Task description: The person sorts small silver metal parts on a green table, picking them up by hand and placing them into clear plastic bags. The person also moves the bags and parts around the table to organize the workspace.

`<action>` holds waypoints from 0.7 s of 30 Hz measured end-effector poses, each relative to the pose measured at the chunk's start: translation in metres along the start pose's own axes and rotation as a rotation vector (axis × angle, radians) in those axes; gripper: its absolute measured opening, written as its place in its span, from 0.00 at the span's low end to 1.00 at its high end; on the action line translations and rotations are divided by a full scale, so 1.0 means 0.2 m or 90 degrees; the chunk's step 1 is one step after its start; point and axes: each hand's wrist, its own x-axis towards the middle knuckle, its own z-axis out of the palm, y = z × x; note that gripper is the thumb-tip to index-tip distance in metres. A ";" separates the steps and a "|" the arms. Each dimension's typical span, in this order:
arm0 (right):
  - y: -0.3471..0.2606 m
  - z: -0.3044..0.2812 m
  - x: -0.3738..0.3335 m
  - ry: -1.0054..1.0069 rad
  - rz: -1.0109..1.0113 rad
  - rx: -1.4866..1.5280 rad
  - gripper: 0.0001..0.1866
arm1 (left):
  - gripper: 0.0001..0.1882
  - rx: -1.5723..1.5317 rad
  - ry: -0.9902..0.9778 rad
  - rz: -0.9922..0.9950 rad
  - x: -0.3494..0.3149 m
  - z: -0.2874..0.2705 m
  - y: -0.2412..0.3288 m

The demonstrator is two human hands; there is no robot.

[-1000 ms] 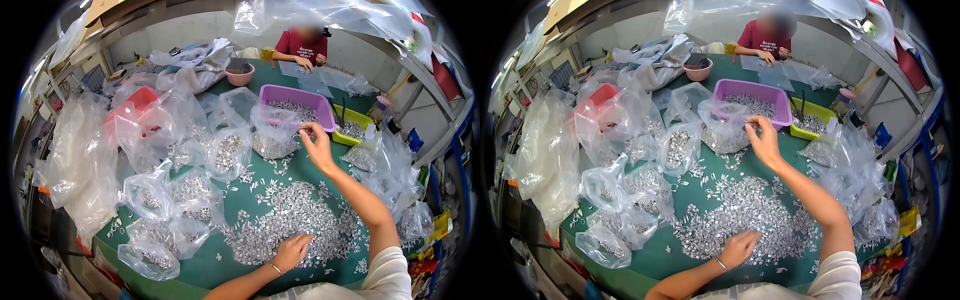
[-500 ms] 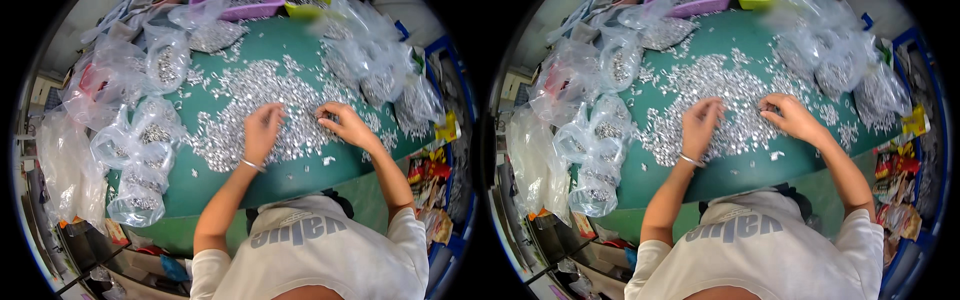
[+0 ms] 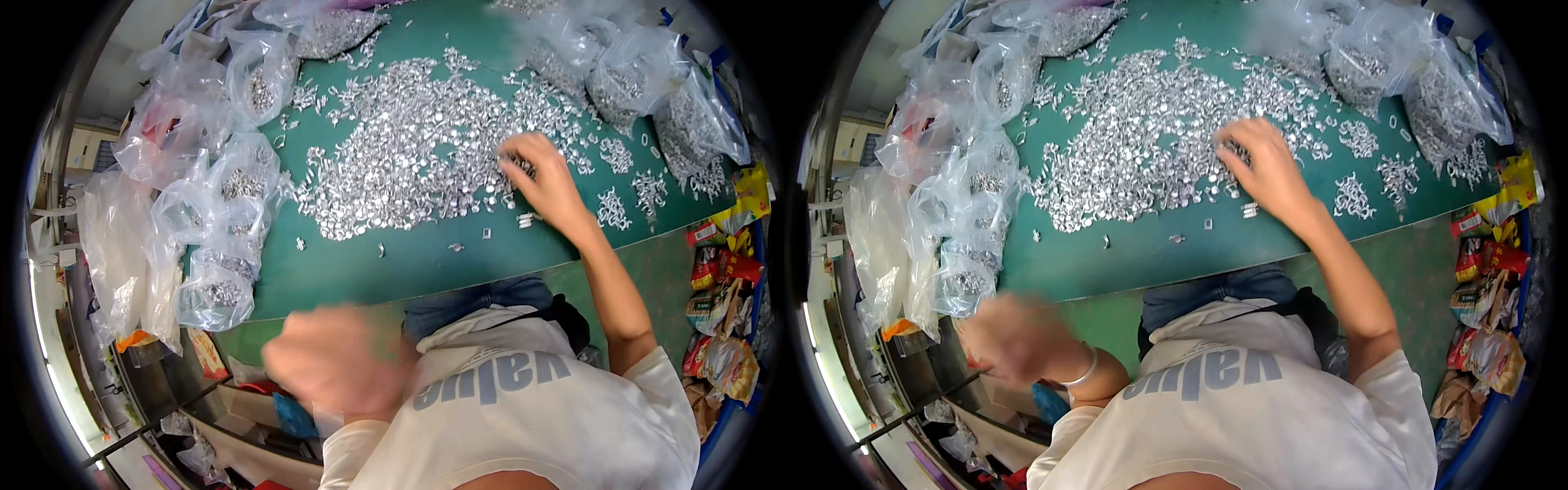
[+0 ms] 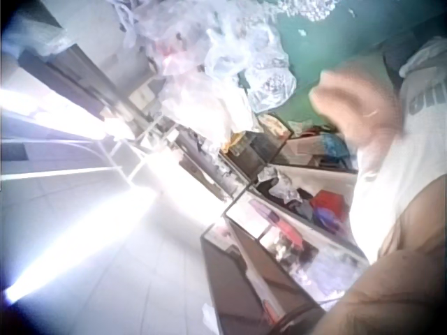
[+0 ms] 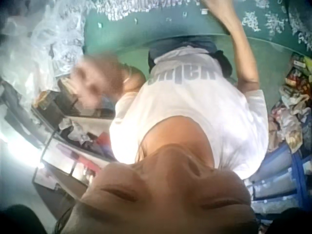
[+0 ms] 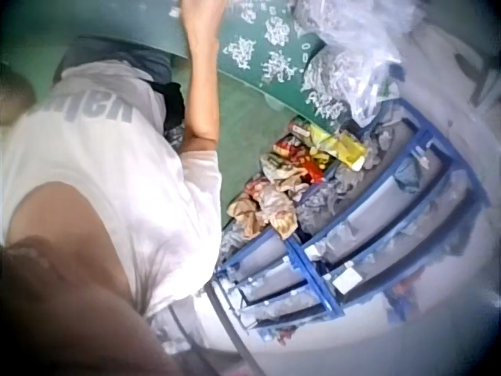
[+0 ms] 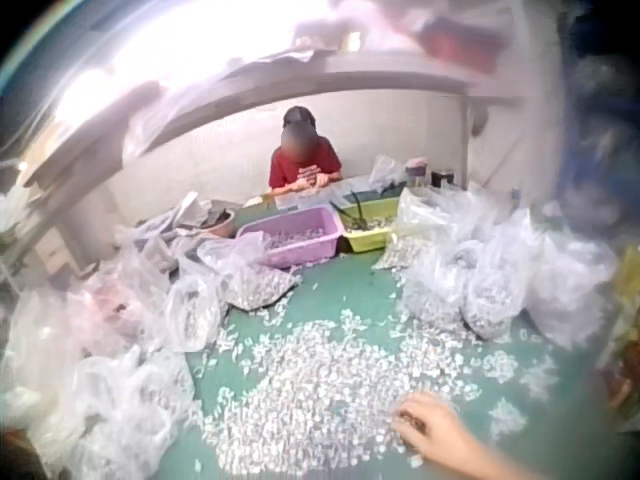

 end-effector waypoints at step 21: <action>0.06 -0.08 -0.02 0.083 0.002 -0.284 0.09 | 0.13 0.721 0.029 -0.313 -0.38 0.05 -0.55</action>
